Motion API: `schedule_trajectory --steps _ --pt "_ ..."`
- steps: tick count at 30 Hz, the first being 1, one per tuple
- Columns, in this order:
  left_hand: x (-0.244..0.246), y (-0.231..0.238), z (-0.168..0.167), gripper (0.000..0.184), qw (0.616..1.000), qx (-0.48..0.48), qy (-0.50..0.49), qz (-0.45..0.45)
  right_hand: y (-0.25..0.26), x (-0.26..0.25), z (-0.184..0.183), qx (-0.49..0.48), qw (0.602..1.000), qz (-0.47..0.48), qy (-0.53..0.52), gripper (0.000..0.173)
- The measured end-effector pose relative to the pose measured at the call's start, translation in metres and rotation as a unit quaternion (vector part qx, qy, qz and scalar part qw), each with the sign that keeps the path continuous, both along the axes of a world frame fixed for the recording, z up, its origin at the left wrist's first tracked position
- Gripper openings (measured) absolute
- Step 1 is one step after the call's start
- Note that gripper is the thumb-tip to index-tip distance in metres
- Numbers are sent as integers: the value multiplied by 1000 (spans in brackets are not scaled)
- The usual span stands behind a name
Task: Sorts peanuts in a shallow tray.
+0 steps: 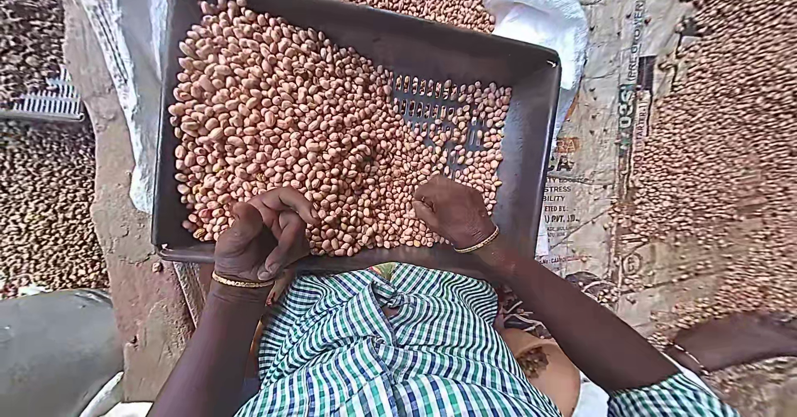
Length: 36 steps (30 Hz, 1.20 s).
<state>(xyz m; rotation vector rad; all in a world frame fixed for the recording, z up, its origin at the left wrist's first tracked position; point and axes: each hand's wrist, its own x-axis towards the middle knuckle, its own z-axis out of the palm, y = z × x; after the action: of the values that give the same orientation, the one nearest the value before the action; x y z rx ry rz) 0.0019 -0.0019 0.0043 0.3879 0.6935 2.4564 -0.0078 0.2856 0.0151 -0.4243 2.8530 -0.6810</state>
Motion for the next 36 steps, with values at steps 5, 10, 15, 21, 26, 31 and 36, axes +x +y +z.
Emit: schedule_trajectory --steps 5,10,15,21,26,31,36 --pt "-4 2 2 63 981 -54 -81 -168 -45 8 42 -310 950 -3 -41 22" --pt "-3 4 7 44 985 -122 -54 -111 4 9 16 -170 984 47 -12 13" --pt "-2 5 5 39 993 -100 -33 -61 29 28 -14 -43 962 263 58 10" --pt "2 5 5 27 994 -93 -53 14 35 21 -10 16 932 358 61 9" --pt "-1 4 6 21 993 -114 -36 21 57 10 30 -192 978 64 52 14" --pt "-8 -31 -48 25 994 -84 -68 -11 158 101 95 -24 987 -153 -47 14" --pt "-11 -33 -56 26 991 -22 -131 -28 199 192 99 207 836 -278 -426 21"
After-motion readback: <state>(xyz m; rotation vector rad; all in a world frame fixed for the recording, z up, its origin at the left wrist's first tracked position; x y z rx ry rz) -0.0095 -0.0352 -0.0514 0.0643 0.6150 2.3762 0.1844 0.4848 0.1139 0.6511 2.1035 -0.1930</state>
